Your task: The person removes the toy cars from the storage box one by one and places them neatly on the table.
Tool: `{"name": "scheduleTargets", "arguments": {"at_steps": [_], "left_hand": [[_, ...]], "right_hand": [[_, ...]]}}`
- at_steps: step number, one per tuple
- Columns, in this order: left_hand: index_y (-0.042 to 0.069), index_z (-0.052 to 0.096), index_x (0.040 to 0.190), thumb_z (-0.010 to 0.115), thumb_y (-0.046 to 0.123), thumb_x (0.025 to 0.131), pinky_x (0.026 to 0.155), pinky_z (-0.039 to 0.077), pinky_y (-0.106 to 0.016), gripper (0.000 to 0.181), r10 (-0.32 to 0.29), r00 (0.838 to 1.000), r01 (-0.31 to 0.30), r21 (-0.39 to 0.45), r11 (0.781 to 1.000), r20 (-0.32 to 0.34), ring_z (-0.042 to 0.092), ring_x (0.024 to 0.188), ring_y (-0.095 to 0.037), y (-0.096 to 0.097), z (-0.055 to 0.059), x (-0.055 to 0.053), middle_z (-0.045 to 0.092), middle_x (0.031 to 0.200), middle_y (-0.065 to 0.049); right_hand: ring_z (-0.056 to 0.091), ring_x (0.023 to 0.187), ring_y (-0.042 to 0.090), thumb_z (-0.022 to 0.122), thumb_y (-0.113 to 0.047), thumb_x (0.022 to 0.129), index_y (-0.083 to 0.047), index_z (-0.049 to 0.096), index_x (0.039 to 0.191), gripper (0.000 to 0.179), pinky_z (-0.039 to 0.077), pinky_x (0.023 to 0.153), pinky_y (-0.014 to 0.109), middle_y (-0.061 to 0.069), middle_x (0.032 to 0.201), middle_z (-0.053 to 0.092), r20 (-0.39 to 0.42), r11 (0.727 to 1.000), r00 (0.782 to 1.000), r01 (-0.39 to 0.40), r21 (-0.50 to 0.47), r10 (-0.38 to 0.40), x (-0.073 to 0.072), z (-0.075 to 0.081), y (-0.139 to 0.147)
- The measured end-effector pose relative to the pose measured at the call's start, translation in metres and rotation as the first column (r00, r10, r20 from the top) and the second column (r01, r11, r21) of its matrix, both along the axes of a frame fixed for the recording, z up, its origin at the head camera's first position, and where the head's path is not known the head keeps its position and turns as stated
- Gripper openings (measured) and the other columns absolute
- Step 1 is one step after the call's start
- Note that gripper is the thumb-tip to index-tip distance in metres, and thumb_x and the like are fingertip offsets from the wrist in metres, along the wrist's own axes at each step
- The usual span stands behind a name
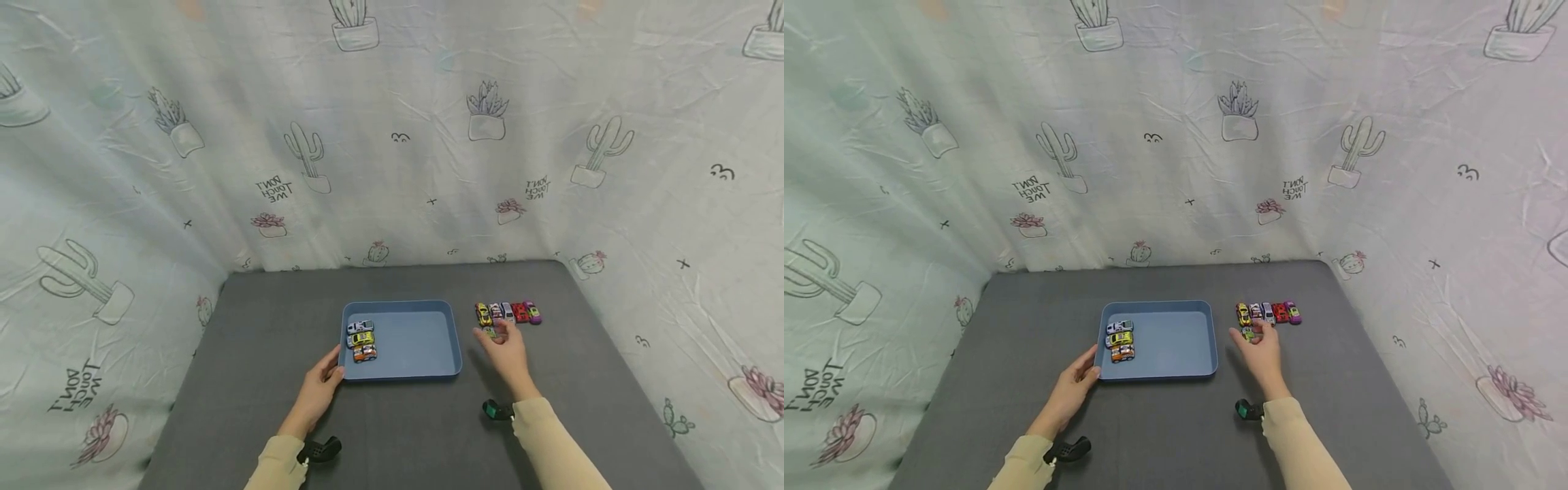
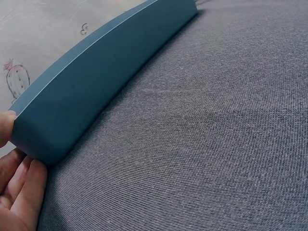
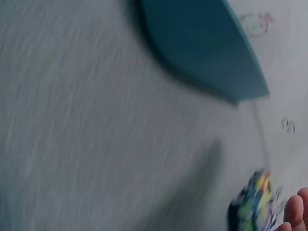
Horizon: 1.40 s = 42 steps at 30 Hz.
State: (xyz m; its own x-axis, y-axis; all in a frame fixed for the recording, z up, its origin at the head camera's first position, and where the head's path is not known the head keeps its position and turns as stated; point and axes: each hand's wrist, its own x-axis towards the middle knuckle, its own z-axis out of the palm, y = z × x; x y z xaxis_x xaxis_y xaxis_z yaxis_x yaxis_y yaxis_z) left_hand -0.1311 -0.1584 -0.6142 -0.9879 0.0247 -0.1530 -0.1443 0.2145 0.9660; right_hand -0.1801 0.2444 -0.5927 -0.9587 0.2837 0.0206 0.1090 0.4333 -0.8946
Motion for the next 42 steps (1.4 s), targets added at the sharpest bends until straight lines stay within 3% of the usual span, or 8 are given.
{"name": "scheduleTargets", "arguments": {"at_steps": [8,17,23,32,37,42], "left_hand": [[0.024,0.04,0.149,0.055,0.016,0.1,0.102,0.04,-0.049,0.052,-0.002,1.0,0.002,-0.001,1.0,-0.002,0.047,0.127,-0.029,0.0,0.0,-0.001,0.043,0.147,-0.012],[0.025,0.039,0.149,0.057,0.02,0.099,0.104,0.038,-0.05,0.053,-0.004,1.0,0.004,0.004,1.0,0.011,0.045,0.129,-0.029,-0.001,0.001,0.0,0.042,0.148,-0.01],[0.021,0.038,0.15,0.056,0.017,0.1,0.102,0.04,-0.049,0.054,0.001,1.0,-0.001,-0.005,1.0,0.005,0.046,0.127,-0.029,0.0,-0.001,-0.001,0.043,0.147,-0.012],[0.023,0.039,0.15,0.057,0.019,0.099,0.102,0.041,-0.047,0.054,0.007,1.0,-0.007,-0.002,1.0,-0.006,0.047,0.126,-0.028,-0.001,-0.004,-0.002,0.045,0.146,-0.01],[0.022,0.039,0.15,0.057,0.02,0.099,0.103,0.039,-0.05,0.053,0.002,1.0,-0.002,0.01,1.0,-0.017,0.045,0.128,-0.031,-0.001,-0.003,-0.001,0.044,0.146,-0.013],[0.023,0.039,0.15,0.057,0.02,0.099,0.103,0.039,-0.048,0.053,0.011,1.0,-0.011,0.014,1.0,0.005,0.046,0.128,-0.029,-0.001,-0.002,-0.001,0.044,0.147,-0.01]], "right_hand": [[0.049,0.1,0.026,0.075,-0.05,0.08,-0.008,0.051,0.132,0.071,0.043,0.083,0.04,0.017,0.127,0.053,-0.044,0.991,0.991,-0.131,-0.027,0.13,-0.004,0.017,-0.037],[0.052,0.1,0.024,0.076,-0.049,0.08,-0.019,0.055,0.129,0.061,0.046,0.081,0.041,0.017,0.123,0.053,-0.068,0.957,0.955,-0.289,0.016,0.29,-0.006,0.019,-0.075],[0.051,0.099,0.024,0.078,-0.045,0.08,-0.019,0.056,0.131,0.061,0.046,0.075,0.038,0.016,0.122,0.054,-0.048,0.914,0.913,-0.402,0.044,0.404,-0.004,0.013,-0.103],[0.052,0.102,0.024,0.077,-0.045,0.081,-0.012,0.058,0.13,0.062,0.047,0.081,0.041,0.009,0.12,0.054,0.034,0.831,0.84,-0.542,0.128,0.542,0.002,0.004,-0.149],[0.051,0.096,0.02,0.078,-0.038,0.082,-0.011,0.06,0.127,0.055,0.047,0.079,0.04,0.009,0.117,0.056,0.067,0.781,0.793,-0.608,0.142,0.605,-0.003,0.006,-0.166],[0.051,0.09,0.018,0.077,-0.033,0.084,-0.011,0.06,0.127,0.052,0.046,0.07,0.035,0.008,0.114,0.056,0.113,0.753,0.762,-0.648,0.117,0.638,-0.011,0.001,-0.176]]}}
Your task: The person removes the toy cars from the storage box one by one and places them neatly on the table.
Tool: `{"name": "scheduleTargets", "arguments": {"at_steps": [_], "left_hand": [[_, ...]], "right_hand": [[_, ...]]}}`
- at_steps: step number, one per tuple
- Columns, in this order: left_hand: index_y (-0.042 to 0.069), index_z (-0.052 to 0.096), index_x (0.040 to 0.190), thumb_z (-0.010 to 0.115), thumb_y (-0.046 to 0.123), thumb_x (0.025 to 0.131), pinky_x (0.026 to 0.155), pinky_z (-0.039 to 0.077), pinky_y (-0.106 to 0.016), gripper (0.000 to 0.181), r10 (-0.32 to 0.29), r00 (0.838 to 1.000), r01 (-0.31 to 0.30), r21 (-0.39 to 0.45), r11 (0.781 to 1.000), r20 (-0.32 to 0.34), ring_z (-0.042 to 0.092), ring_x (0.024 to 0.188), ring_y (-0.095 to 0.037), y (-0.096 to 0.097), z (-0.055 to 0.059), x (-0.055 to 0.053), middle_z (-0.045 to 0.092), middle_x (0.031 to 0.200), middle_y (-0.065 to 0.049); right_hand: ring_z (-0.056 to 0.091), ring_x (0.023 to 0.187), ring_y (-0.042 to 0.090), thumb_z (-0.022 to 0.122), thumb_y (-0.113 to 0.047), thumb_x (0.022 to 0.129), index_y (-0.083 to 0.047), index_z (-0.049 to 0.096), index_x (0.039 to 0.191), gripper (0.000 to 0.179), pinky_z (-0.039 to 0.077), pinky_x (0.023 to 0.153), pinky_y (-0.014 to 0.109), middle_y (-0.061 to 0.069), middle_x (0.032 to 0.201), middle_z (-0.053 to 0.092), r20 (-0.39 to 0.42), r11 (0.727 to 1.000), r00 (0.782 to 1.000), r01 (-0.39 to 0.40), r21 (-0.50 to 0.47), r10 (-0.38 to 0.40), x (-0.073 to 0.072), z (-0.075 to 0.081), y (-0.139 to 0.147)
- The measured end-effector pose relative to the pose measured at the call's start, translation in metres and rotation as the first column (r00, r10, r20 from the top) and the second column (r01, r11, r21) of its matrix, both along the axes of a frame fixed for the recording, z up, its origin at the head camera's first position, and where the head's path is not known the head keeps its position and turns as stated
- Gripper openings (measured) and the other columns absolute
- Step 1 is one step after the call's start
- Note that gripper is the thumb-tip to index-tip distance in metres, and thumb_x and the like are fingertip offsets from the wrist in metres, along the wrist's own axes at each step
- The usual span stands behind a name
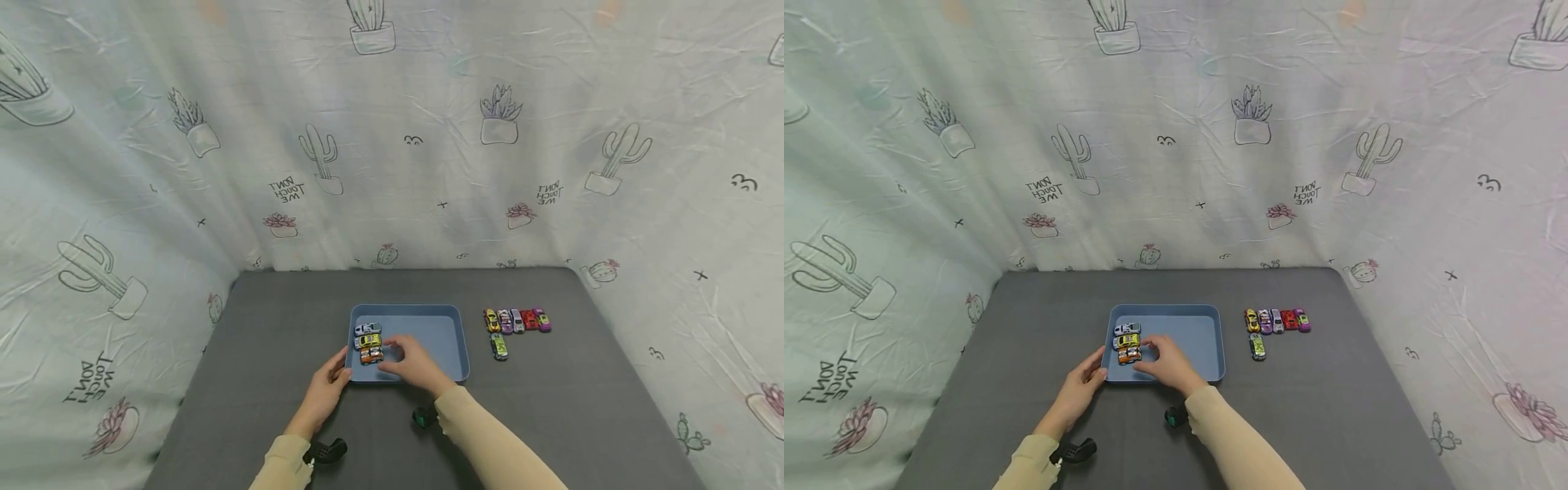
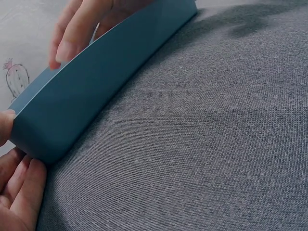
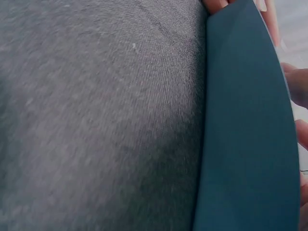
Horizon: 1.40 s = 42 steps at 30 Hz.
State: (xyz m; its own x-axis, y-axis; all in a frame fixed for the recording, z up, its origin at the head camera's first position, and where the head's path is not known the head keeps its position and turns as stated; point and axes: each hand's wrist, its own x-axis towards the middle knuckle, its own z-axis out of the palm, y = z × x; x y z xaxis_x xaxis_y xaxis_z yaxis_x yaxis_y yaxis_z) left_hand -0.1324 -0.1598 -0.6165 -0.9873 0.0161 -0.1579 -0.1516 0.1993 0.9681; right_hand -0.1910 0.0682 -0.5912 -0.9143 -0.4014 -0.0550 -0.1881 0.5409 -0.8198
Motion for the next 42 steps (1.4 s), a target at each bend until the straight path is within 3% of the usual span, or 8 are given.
{"name": "scheduleTargets", "arguments": {"at_steps": [3,9,13,21,29,33,37,42], "left_hand": [[0.023,0.039,0.149,0.056,0.018,0.1,0.103,0.04,-0.048,0.053,-0.003,1.0,0.003,-0.002,1.0,-0.001,0.046,0.128,-0.029,0.0,0.0,-0.001,0.043,0.147,-0.011],[0.024,0.04,0.149,0.055,0.016,0.1,0.104,0.038,-0.05,0.052,-0.003,1.0,0.003,0.0,1.0,-0.008,0.045,0.13,-0.03,0.0,0.0,-0.002,0.044,0.147,-0.01],[0.023,0.04,0.149,0.055,0.014,0.1,0.104,0.038,-0.05,0.052,0.0,1.0,0.0,0.0,1.0,-0.01,0.045,0.129,-0.03,-0.001,-0.001,-0.001,0.045,0.146,-0.01],[0.023,0.04,0.149,0.056,0.016,0.1,0.104,0.037,-0.05,0.052,0.001,1.0,-0.001,0.009,1.0,-0.017,0.047,0.127,-0.029,-0.001,-0.004,-0.002,0.046,0.145,-0.011],[0.023,0.04,0.149,0.056,0.016,0.1,0.104,0.037,-0.05,0.053,0.002,1.0,-0.002,-0.003,1.0,-0.002,0.047,0.128,-0.029,0.001,-0.001,-0.002,0.046,0.145,-0.01],[0.025,0.04,0.149,0.056,0.016,0.1,0.105,0.037,-0.05,0.052,0.001,1.0,-0.001,-0.009,1.0,0.006,0.046,0.128,-0.029,0.0,-0.001,-0.002,0.046,0.145,-0.009],[0.025,0.041,0.149,0.056,0.017,0.1,0.105,0.037,-0.051,0.052,-0.002,1.0,0.002,-0.021,1.0,-0.001,0.046,0.129,-0.03,-0.002,-0.001,-0.001,0.046,0.145,-0.009],[0.024,0.041,0.149,0.056,0.016,0.1,0.104,0.037,-0.05,0.052,-0.011,1.0,0.011,-0.01,1.0,-0.016,0.046,0.129,-0.031,-0.002,0.0,-0.001,0.047,0.145,-0.01]], "right_hand": [[0.053,0.093,0.019,0.077,-0.032,0.084,-0.011,0.061,0.126,0.05,0.048,0.072,0.037,0.008,0.115,0.058,0.035,1.0,0.999,-0.005,-0.025,0.006,-0.006,-0.004,-0.004],[0.055,0.11,0.026,0.074,-0.029,0.087,-0.008,0.06,0.126,0.046,0.048,0.089,0.045,0.009,0.123,0.059,0.107,0.996,0.994,-0.006,-0.092,0.016,-0.013,-0.007,-0.009],[0.055,0.106,0.025,0.075,-0.028,0.087,-0.009,0.061,0.124,0.044,0.048,0.087,0.043,0.008,0.121,0.059,0.12,0.997,0.993,0.0,-0.082,0.01,-0.013,-0.012,-0.01],[0.053,0.099,0.023,0.076,-0.023,0.085,-0.01,0.064,0.119,0.038,0.046,0.084,0.04,0.007,0.116,0.056,0.098,0.997,0.995,0.016,-0.073,-0.008,-0.011,-0.018,-0.012],[0.054,0.098,0.023,0.08,-0.023,0.082,-0.007,0.068,0.114,0.038,0.047,0.085,0.041,0.008,0.109,0.061,-0.01,1.0,1.0,0.015,-0.015,-0.015,-0.01,-0.017,-0.016],[0.054,0.101,0.022,0.079,-0.026,0.082,-0.009,0.067,0.114,0.038,0.046,0.087,0.042,0.007,0.11,0.06,0.005,1.0,1.0,0.027,-0.004,-0.027,-0.012,-0.017,-0.019],[0.055,0.106,0.024,0.078,-0.03,0.083,-0.015,0.067,0.12,0.041,0.044,0.091,0.049,0.006,0.114,0.061,0.05,1.0,0.999,0.02,-0.01,-0.019,-0.012,-0.014,-0.022],[0.056,0.108,0.023,0.077,-0.033,0.084,-0.022,0.068,0.121,0.04,0.029,0.097,0.064,0.003,0.113,0.063,0.05,0.999,0.999,0.017,0.037,-0.019,-0.011,-0.01,-0.027]]}}
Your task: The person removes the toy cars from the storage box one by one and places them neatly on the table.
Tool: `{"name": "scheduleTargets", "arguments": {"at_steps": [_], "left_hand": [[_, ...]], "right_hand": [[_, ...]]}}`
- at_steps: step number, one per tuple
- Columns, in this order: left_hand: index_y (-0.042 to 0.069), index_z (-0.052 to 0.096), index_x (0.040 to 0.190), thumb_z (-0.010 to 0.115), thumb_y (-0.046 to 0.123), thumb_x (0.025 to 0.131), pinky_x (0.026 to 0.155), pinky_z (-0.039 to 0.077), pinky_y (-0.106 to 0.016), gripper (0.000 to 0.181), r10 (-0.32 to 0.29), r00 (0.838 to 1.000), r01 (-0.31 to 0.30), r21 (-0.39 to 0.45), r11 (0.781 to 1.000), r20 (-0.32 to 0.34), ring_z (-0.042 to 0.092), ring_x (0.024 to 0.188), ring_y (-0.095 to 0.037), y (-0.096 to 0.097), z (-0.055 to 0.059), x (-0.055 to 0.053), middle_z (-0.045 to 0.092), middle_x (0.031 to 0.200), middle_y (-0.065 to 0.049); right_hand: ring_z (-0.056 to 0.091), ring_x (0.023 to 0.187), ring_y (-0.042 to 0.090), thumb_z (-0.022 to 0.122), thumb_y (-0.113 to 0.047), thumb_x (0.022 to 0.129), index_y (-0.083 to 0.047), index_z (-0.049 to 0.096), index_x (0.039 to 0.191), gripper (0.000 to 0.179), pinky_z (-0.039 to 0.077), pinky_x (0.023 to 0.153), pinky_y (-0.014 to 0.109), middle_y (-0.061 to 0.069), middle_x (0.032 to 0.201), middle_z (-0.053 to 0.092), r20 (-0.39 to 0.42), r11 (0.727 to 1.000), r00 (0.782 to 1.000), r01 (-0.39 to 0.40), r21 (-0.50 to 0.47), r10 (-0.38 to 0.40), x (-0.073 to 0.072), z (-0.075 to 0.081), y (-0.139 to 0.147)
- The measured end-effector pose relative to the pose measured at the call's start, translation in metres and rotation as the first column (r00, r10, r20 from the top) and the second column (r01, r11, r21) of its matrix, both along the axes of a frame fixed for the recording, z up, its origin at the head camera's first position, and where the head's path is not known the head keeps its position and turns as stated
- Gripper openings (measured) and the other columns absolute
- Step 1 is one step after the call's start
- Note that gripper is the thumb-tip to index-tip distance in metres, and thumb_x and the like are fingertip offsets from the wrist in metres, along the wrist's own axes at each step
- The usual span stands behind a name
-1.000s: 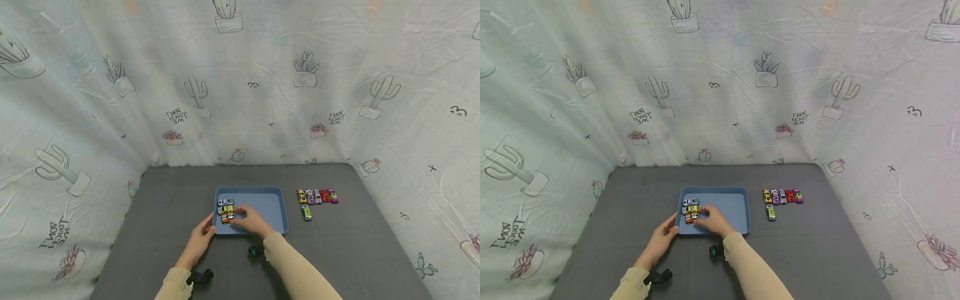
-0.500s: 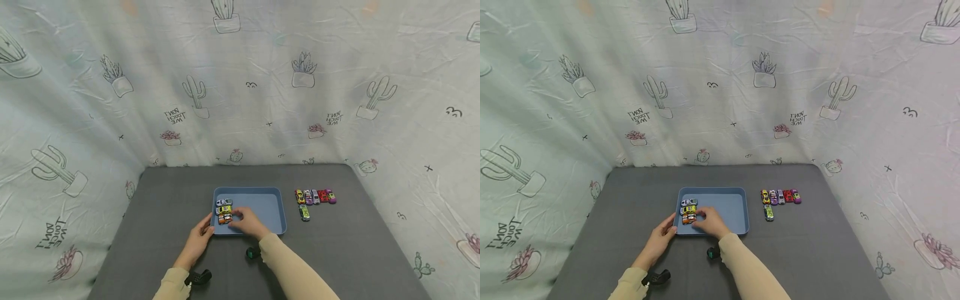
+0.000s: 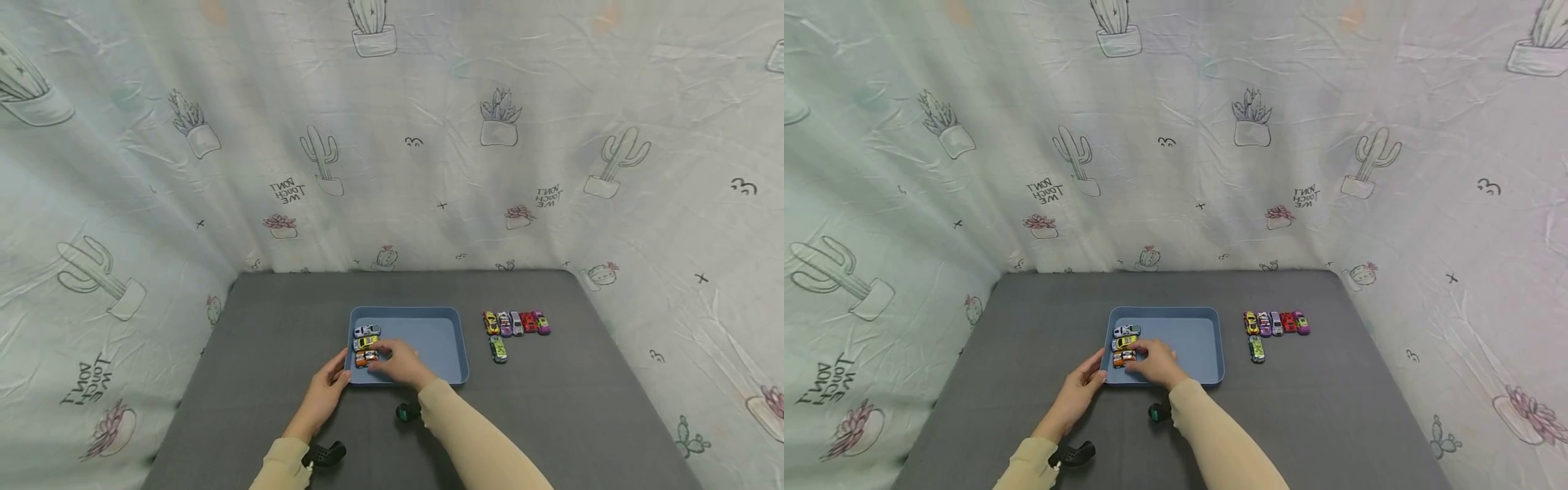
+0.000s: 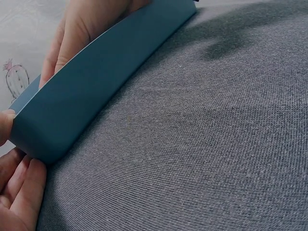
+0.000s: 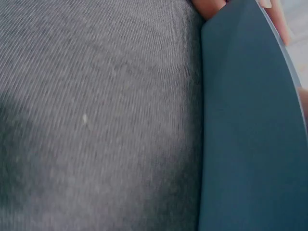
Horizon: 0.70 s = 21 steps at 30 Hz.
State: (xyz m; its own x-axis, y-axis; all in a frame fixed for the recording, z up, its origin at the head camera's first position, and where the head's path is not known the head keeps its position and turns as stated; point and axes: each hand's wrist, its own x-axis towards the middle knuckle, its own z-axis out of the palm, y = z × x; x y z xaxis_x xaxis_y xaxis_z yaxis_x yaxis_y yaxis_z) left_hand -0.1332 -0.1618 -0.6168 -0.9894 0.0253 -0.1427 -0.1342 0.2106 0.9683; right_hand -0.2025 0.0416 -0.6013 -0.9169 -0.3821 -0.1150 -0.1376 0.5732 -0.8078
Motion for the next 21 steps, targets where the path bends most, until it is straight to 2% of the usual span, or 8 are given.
{"name": "scheduleTargets", "arguments": {"at_steps": [9,16,21], "left_hand": [[0.023,0.039,0.149,0.055,0.013,0.1,0.104,0.037,-0.052,0.053,-0.003,1.0,0.003,0.008,1.0,0.006,0.046,0.128,-0.031,0.0018,0.0008,0.0013,0.046,0.145,-0.011],[0.022,0.04,0.149,0.056,0.015,0.099,0.103,0.038,-0.05,0.053,-0.005,1.0,0.005,0.006,1.0,-0.002,0.047,0.127,-0.029,0.0014,0.0025,0.0015,0.046,0.145,-0.01],[0.022,0.04,0.149,0.056,0.015,0.099,0.102,0.04,-0.049,0.053,-0.001,1.0,0.001,0.004,1.0,-0.011,0.049,0.125,-0.028,0.0016,0.0014,0.0011,0.048,0.143,-0.01]], "right_hand": [[0.055,0.1,0.022,0.079,-0.029,0.082,-0.018,0.067,0.107,0.03,0.027,0.095,0.065,-0.001,0.102,0.061,0.001,0.998,0.998,0.058,0.02,-0.058,0.0029,0.0017,-0.0026],[0.054,0.092,0.018,0.081,-0.027,0.08,-0.017,0.062,0.098,0.028,0.032,0.094,0.059,-0.004,0.095,0.059,0.005,0.996,0.998,0.061,0.057,-0.061,0.0028,0.0013,-0.0023],[0.052,0.078,0.017,0.08,-0.021,0.081,-0.012,0.057,0.093,0.028,0.042,0.079,0.046,-0.001,0.087,0.056,0.012,0.998,1.0,0.024,0.061,-0.025,0.0041,0.0052,0.0029]]}}
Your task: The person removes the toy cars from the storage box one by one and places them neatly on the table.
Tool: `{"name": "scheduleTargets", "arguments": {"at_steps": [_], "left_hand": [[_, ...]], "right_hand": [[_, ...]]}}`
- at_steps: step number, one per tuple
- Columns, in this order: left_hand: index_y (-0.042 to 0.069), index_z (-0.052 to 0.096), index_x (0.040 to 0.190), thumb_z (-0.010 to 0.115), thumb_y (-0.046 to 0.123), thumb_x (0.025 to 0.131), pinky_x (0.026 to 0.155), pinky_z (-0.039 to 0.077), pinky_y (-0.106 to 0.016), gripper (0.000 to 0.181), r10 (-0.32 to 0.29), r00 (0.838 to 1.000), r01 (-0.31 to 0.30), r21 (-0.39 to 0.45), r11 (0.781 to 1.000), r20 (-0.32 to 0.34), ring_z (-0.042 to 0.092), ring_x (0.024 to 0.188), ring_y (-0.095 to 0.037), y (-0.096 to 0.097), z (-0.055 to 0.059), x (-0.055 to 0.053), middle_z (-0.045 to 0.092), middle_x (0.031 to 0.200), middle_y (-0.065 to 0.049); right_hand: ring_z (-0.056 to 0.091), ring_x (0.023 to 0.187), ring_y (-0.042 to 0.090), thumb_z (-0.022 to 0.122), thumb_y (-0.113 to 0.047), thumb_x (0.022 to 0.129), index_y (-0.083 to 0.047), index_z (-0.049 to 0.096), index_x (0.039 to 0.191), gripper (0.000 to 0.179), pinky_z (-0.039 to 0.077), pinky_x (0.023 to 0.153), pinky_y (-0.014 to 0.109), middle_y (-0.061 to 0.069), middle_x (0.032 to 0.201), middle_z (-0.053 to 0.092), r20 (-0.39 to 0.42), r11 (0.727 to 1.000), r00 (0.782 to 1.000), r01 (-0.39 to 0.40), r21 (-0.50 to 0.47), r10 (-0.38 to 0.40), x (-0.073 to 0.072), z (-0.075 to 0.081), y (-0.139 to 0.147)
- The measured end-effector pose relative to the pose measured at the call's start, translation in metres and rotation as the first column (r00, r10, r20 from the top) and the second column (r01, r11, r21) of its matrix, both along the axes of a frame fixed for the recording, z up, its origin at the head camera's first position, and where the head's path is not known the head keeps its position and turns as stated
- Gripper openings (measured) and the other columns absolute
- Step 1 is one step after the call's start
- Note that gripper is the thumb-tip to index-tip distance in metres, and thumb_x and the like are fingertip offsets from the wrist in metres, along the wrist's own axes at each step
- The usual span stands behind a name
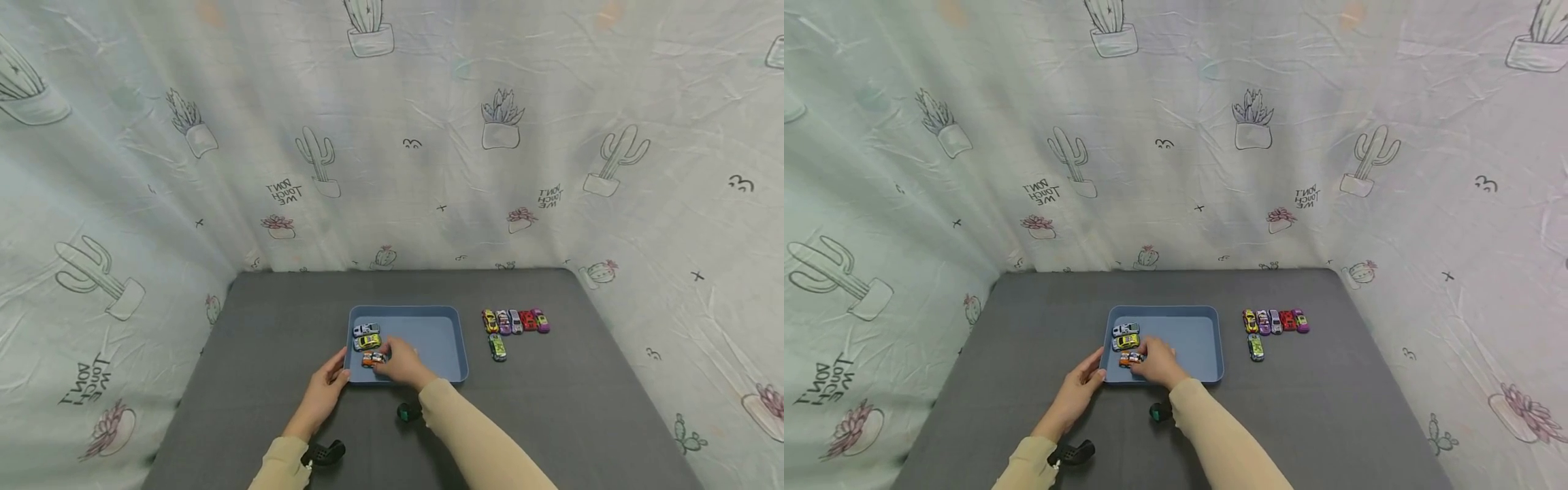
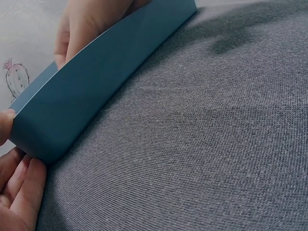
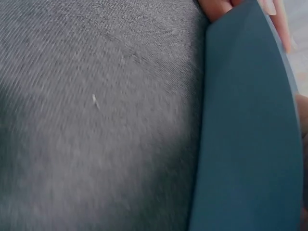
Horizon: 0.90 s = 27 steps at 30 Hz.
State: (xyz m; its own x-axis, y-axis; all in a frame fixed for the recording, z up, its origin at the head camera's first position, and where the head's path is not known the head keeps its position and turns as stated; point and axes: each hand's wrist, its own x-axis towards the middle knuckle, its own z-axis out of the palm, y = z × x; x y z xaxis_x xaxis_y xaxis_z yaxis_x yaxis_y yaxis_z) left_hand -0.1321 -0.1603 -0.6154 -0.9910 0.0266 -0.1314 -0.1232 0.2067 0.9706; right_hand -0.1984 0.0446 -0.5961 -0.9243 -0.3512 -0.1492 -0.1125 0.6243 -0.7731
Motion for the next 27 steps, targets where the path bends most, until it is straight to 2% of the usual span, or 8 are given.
{"name": "scheduleTargets", "arguments": {"at_steps": [3,5,9,13,17,22,27], "left_hand": [[0.023,0.04,0.149,0.056,0.016,0.099,0.102,0.04,-0.049,0.053,0.003,1.0,-0.003,-0.008,1.0,0.003,0.048,0.126,-0.027,0.0,-0.001,0.0,0.047,0.144,-0.009],[0.023,0.04,0.149,0.056,0.015,0.1,0.103,0.039,-0.05,0.053,0.003,1.0,-0.003,-0.01,1.0,0.007,0.048,0.126,-0.028,0.0,-0.002,0.0,0.047,0.144,-0.009],[0.022,0.039,0.15,0.056,0.014,0.1,0.103,0.038,-0.05,0.053,0.003,1.0,-0.003,-0.012,1.0,0.007,0.047,0.127,-0.029,0.0,-0.003,-0.001,0.046,0.145,-0.01],[0.023,0.04,0.149,0.057,0.015,0.099,0.104,0.038,-0.05,0.053,0.006,1.0,-0.006,-0.009,1.0,0.009,0.046,0.128,-0.028,0.0,-0.001,0.0,0.045,0.146,-0.008],[0.022,0.039,0.149,0.057,0.015,0.099,0.104,0.038,-0.05,0.054,-0.001,1.0,0.001,-0.002,1.0,0.008,0.046,0.128,-0.029,0.0,0.0,0.001,0.045,0.146,-0.008],[0.023,0.039,0.15,0.057,0.019,0.099,0.104,0.037,-0.05,0.054,-0.009,1.0,0.009,-0.011,1.0,0.018,0.045,0.129,-0.028,0.0,0.0,0.001,0.045,0.146,-0.008],[0.025,0.039,0.149,0.056,0.018,0.1,0.106,0.035,-0.05,0.053,-0.002,1.0,0.002,-0.004,1.0,0.026,0.042,0.132,-0.03,-0.001,0.0,0.0,0.042,0.148,-0.009]], "right_hand": [[0.05,0.075,0.017,0.078,-0.018,0.083,-0.011,0.054,0.094,0.028,0.045,0.066,0.037,0.0,0.087,0.054,0.021,1.0,1.0,-0.017,-0.019,0.017,0.001,0.002,0.006],[0.05,0.076,0.018,0.078,-0.016,0.083,-0.01,0.052,0.096,0.029,0.044,0.064,0.035,0.002,0.088,0.053,0.029,0.999,0.999,-0.024,-0.031,0.025,0.001,0.003,0.012],[0.054,0.083,0.02,0.077,-0.016,0.084,-0.006,0.057,0.105,0.031,0.047,0.071,0.038,0.004,0.094,0.057,-0.002,0.999,0.999,-0.037,-0.012,0.037,0.001,0.005,0.025],[0.057,0.095,0.021,0.076,-0.019,0.085,-0.004,0.064,0.115,0.035,0.049,0.082,0.041,0.006,0.106,0.06,-0.072,0.998,0.996,-0.051,0.027,0.053,0.002,0.007,0.037],[0.056,0.097,0.02,0.074,-0.022,0.087,-0.008,0.067,0.115,0.032,0.049,0.081,0.04,0.003,0.108,0.06,-0.127,0.998,0.991,-0.044,0.038,0.049,0.005,0.012,0.051],[0.053,0.095,0.017,0.073,-0.025,0.088,-0.016,0.065,0.114,0.029,0.048,0.077,0.038,-0.003,0.107,0.057,-0.164,0.999,0.986,0.037,-0.018,-0.039,0.011,0.022,0.072],[0.053,0.092,0.015,0.076,-0.029,0.086,-0.019,0.066,0.113,0.031,0.047,0.075,0.036,-0.006,0.103,0.056,-0.235,0.988,0.96,0.139,-0.061,-0.15,0.012,0.025,0.095]]}}
